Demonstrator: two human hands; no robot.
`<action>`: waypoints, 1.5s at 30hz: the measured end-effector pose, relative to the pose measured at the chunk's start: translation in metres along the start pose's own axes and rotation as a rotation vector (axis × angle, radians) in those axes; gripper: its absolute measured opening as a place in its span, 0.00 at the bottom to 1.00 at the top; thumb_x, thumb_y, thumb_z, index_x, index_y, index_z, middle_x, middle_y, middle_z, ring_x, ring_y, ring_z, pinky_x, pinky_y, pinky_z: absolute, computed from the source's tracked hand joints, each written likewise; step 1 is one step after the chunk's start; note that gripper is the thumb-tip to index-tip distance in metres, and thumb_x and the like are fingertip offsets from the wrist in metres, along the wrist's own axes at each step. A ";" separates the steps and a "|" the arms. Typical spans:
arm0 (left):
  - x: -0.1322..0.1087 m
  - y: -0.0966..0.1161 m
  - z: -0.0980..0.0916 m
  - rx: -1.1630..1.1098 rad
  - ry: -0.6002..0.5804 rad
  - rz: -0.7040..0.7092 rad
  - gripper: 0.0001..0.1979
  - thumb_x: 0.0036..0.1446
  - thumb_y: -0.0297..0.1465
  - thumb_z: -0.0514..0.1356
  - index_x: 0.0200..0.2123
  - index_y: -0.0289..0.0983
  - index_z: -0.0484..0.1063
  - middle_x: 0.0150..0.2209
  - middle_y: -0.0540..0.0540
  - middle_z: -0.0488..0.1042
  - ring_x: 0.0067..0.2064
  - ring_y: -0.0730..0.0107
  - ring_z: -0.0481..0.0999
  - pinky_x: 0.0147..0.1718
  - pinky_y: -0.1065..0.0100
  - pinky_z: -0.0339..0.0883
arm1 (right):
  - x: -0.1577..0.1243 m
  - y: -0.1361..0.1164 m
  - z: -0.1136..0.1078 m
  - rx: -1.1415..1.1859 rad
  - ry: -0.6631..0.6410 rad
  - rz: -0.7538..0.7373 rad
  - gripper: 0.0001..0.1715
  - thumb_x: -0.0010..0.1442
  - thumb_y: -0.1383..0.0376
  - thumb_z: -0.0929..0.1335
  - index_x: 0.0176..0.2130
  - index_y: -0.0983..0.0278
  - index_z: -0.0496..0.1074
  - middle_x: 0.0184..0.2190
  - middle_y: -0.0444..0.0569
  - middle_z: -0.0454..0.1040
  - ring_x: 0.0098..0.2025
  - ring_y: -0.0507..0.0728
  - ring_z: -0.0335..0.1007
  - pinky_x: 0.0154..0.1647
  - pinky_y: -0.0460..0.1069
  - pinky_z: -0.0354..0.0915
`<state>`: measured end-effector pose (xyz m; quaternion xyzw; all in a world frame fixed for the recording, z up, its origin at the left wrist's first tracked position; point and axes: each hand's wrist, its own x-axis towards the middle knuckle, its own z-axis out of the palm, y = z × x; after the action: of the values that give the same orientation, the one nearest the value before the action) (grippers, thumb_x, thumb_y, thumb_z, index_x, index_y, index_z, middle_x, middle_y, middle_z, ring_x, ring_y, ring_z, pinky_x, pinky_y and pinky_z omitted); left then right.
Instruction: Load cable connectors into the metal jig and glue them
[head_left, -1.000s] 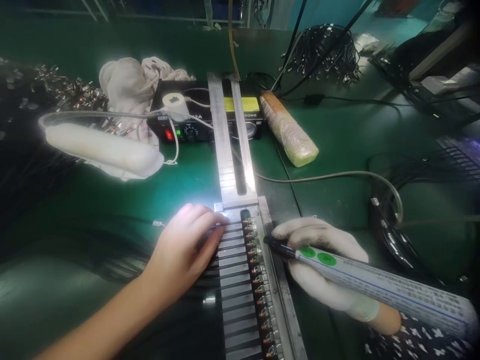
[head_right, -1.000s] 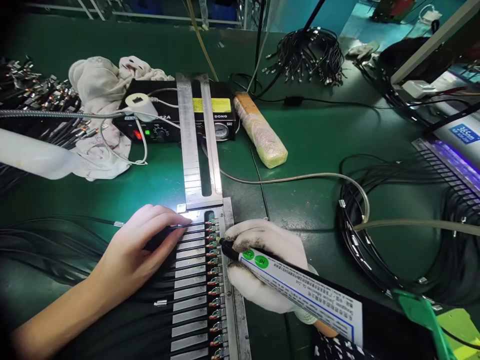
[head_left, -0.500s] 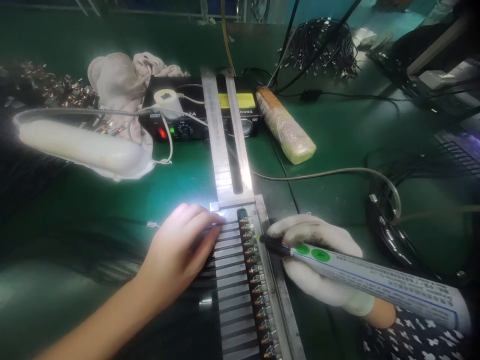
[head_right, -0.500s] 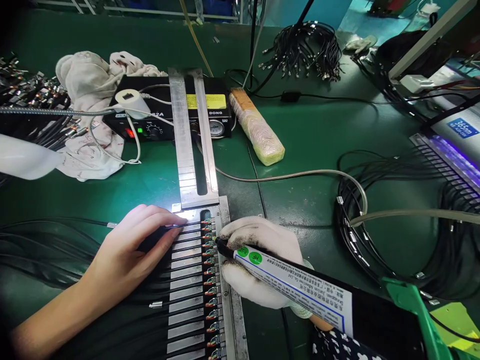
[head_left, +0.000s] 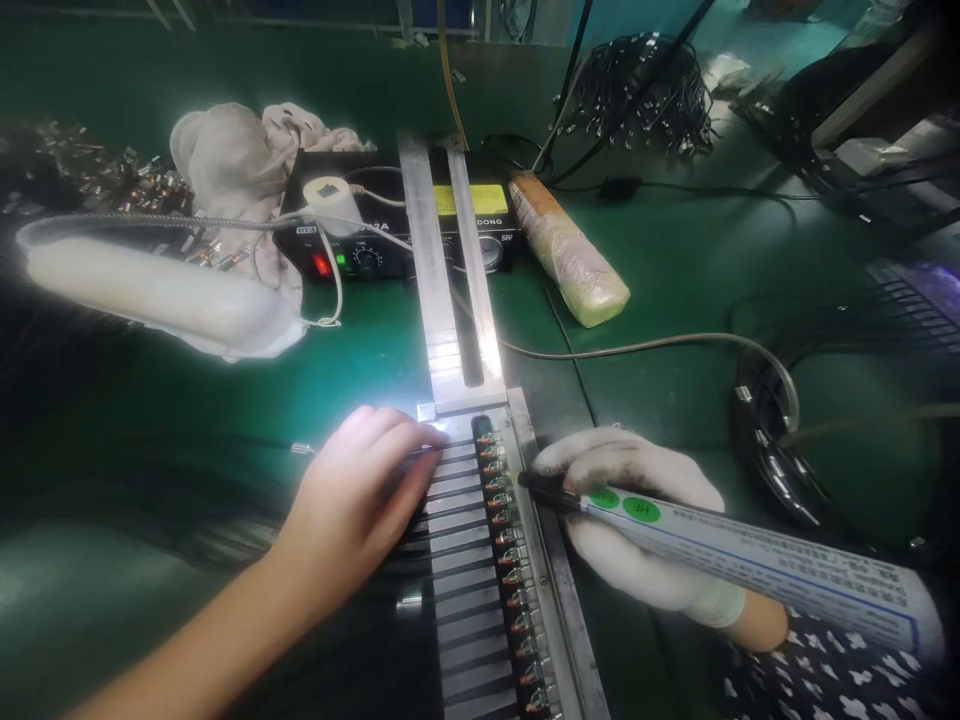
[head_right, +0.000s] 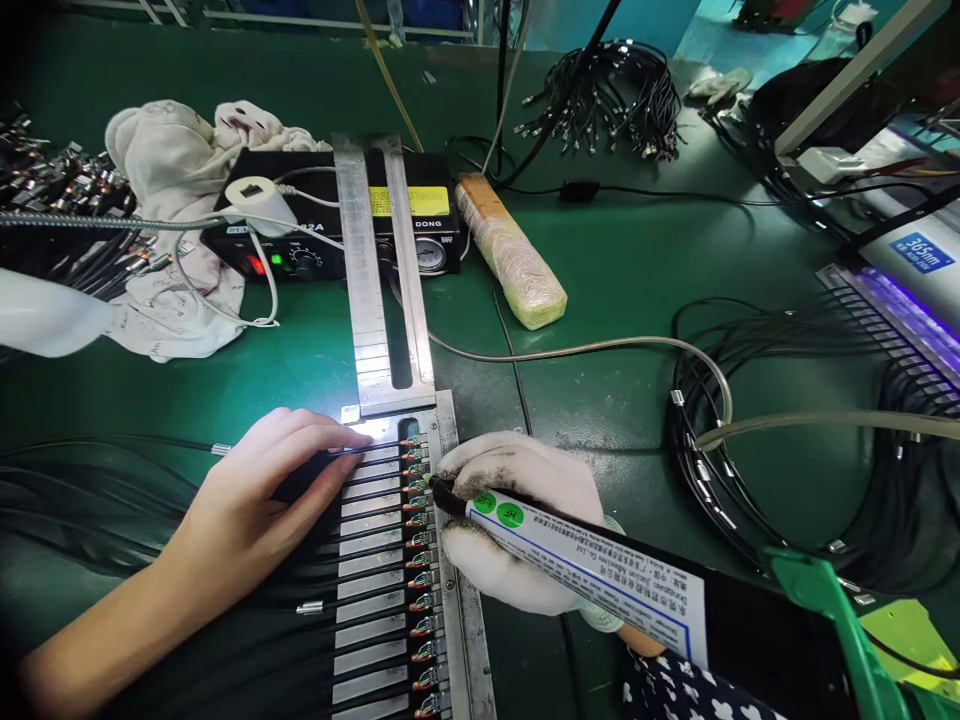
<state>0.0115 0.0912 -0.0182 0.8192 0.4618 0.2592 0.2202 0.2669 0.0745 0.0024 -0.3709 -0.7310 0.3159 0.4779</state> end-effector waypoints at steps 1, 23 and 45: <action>0.000 0.000 0.000 0.004 -0.003 -0.003 0.07 0.66 0.28 0.54 0.44 0.40 0.71 0.39 0.46 0.73 0.42 0.62 0.69 0.41 0.61 0.64 | 0.000 0.000 0.000 -0.004 0.001 0.009 0.15 0.48 0.76 0.73 0.37 0.63 0.74 0.37 0.52 0.81 0.39 0.59 0.80 0.39 0.53 0.78; 0.001 0.000 0.000 0.020 0.005 -0.004 0.08 0.66 0.29 0.53 0.43 0.39 0.72 0.39 0.45 0.74 0.42 0.62 0.70 0.40 0.62 0.65 | -0.011 -0.011 -0.005 -0.016 0.015 0.016 0.15 0.52 0.72 0.72 0.40 0.61 0.73 0.39 0.52 0.80 0.42 0.61 0.80 0.42 0.55 0.78; 0.000 -0.004 0.000 0.017 -0.019 0.015 0.07 0.66 0.28 0.54 0.44 0.39 0.71 0.39 0.46 0.73 0.42 0.62 0.69 0.42 0.62 0.63 | -0.015 -0.004 -0.004 0.000 -0.058 0.012 0.17 0.49 0.73 0.74 0.40 0.63 0.73 0.41 0.53 0.80 0.41 0.59 0.79 0.41 0.52 0.78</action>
<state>0.0094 0.0929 -0.0207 0.8270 0.4556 0.2491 0.2155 0.2735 0.0599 -0.0001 -0.3660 -0.7423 0.3295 0.4544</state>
